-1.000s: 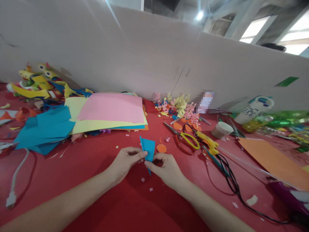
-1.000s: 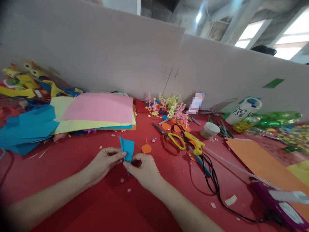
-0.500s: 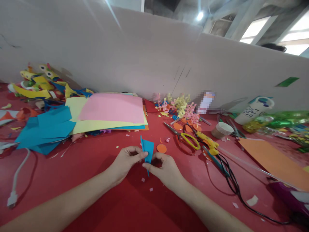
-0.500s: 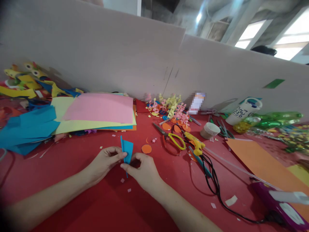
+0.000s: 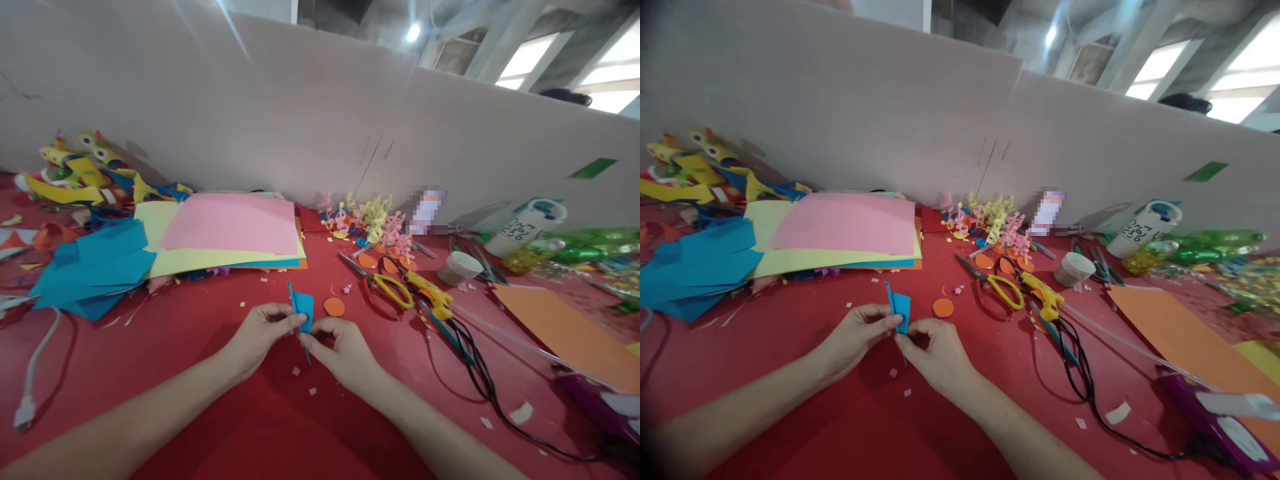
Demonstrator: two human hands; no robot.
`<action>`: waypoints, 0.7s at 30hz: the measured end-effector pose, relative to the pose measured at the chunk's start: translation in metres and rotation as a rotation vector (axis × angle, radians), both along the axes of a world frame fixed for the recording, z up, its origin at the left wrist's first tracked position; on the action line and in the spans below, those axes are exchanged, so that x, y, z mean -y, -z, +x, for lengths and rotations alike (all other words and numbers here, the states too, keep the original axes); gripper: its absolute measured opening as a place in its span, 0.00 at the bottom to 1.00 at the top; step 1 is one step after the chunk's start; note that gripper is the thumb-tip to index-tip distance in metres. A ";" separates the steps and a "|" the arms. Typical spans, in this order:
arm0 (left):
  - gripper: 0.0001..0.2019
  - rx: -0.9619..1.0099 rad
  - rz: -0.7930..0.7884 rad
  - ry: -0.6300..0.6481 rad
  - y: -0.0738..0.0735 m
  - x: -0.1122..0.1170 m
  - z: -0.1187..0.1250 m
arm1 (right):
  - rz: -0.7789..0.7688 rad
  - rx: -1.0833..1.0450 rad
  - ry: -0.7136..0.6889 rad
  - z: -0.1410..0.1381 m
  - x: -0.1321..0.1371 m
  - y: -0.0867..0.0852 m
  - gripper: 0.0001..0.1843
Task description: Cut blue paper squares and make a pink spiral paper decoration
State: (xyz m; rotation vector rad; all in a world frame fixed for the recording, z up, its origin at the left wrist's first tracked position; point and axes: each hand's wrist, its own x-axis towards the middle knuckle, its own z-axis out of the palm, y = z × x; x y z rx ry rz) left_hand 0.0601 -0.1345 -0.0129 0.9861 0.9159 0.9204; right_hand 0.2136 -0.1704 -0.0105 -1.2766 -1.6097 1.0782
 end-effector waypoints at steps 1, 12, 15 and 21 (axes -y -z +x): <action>0.07 0.014 0.003 0.010 -0.001 0.000 0.000 | -0.013 -0.023 -0.014 0.000 0.000 0.000 0.10; 0.08 0.060 0.017 -0.012 0.000 0.001 0.000 | -0.149 -0.166 -0.078 -0.001 -0.002 0.003 0.12; 0.09 0.032 0.032 -0.046 0.002 0.001 0.000 | -0.142 -0.121 -0.046 -0.002 -0.001 0.005 0.09; 0.12 0.032 0.027 -0.053 0.001 0.000 0.001 | -0.112 -0.080 -0.033 -0.001 -0.002 0.007 0.08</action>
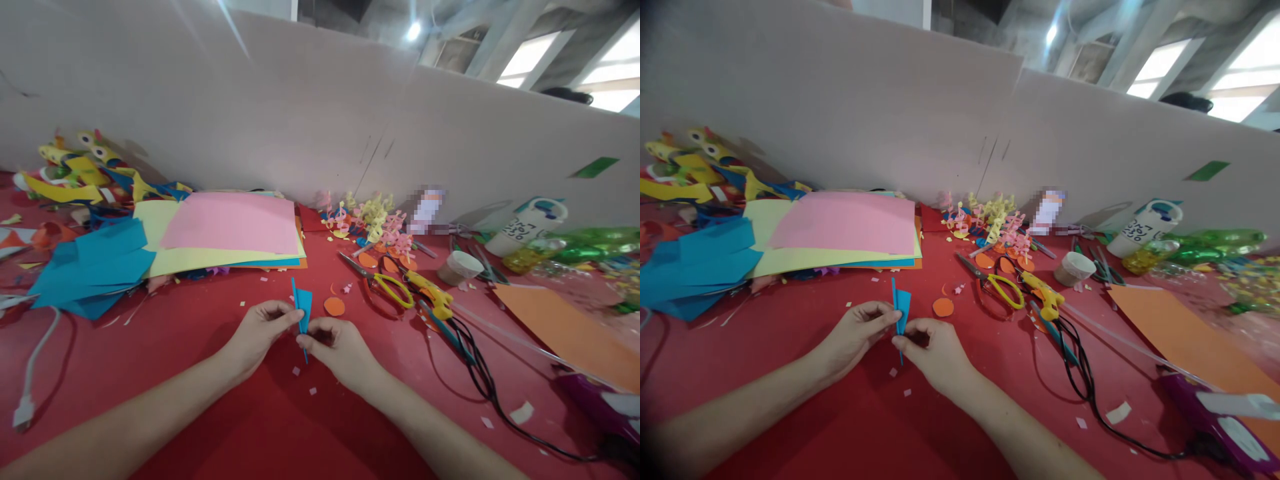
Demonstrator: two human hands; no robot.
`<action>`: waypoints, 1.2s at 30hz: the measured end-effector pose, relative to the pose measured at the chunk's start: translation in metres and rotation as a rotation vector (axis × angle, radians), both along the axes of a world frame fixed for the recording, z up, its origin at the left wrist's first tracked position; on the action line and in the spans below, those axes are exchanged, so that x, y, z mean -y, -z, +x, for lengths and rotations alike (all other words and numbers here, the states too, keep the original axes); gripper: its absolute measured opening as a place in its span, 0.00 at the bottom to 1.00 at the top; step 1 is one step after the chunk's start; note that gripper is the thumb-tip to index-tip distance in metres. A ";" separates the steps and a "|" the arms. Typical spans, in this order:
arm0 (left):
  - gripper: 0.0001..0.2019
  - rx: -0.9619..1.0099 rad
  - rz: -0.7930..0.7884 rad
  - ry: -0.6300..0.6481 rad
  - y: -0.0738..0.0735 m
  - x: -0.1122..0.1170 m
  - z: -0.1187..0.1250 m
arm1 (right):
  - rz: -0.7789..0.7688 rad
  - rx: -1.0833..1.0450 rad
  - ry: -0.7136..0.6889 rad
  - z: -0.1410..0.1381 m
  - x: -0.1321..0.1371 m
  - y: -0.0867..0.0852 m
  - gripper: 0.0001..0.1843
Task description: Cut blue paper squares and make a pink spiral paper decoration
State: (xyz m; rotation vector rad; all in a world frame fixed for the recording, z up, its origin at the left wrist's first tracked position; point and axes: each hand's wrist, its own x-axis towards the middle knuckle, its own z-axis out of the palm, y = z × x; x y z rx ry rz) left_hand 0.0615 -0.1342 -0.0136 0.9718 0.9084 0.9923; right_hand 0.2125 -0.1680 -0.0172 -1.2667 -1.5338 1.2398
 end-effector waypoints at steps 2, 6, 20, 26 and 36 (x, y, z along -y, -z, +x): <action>0.11 0.013 -0.014 0.004 0.000 0.000 0.000 | 0.016 -0.001 -0.022 0.001 0.000 -0.001 0.09; 0.10 0.041 -0.037 0.007 0.002 0.000 -0.001 | 0.034 0.005 -0.070 0.002 0.000 -0.004 0.12; 0.11 0.074 -0.036 0.092 -0.007 0.001 -0.002 | -0.047 -0.121 -0.134 0.002 -0.001 -0.004 0.15; 0.12 0.030 -0.031 0.062 -0.007 0.002 0.000 | -0.104 -0.148 -0.032 -0.002 0.000 0.003 0.13; 0.14 0.057 -0.060 0.121 -0.007 0.002 0.000 | -0.026 -0.088 -0.107 -0.002 0.004 -0.007 0.15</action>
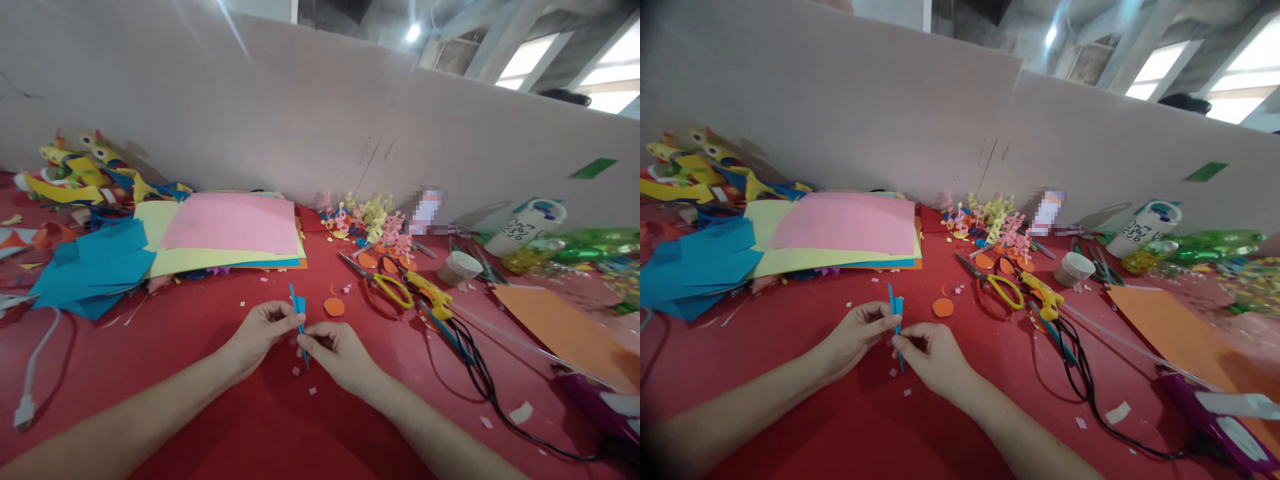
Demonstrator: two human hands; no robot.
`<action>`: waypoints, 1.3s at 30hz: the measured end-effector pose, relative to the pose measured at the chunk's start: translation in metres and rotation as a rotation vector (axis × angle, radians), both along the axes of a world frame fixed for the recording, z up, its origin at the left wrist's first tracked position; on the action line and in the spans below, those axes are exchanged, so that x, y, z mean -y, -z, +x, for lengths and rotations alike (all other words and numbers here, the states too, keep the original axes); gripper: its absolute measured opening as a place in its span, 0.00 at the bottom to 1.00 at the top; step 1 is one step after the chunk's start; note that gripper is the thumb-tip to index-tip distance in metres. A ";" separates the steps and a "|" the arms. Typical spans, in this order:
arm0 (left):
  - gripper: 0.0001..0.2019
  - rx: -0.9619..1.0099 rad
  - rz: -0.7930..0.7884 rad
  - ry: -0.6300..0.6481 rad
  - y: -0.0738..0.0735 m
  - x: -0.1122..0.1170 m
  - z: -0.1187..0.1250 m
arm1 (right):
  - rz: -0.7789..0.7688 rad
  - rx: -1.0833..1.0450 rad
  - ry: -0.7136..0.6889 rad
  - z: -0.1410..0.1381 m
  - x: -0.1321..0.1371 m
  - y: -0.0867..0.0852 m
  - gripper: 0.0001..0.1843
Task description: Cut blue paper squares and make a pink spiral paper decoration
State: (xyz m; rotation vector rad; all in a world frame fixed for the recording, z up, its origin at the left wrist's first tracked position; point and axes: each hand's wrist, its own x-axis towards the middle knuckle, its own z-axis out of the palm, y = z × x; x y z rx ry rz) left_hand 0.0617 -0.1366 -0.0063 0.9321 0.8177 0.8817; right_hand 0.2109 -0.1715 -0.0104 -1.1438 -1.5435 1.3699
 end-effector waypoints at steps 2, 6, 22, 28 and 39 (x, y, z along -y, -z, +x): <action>0.12 0.010 -0.006 0.007 -0.001 0.000 0.000 | 0.009 -0.007 -0.010 0.001 0.000 0.000 0.16; 0.09 0.043 0.009 0.040 -0.002 -0.001 -0.002 | 0.015 0.007 -0.023 0.002 -0.001 -0.001 0.17; 0.10 -0.004 0.089 0.107 0.006 -0.001 -0.003 | -0.021 -0.047 0.026 0.000 0.000 0.003 0.21; 0.09 0.025 0.089 0.142 0.006 -0.001 -0.004 | -0.073 -0.116 -0.018 0.000 0.001 0.001 0.25; 0.06 0.032 0.067 0.128 0.003 0.000 -0.003 | -0.099 -0.106 -0.050 0.004 -0.004 0.000 0.26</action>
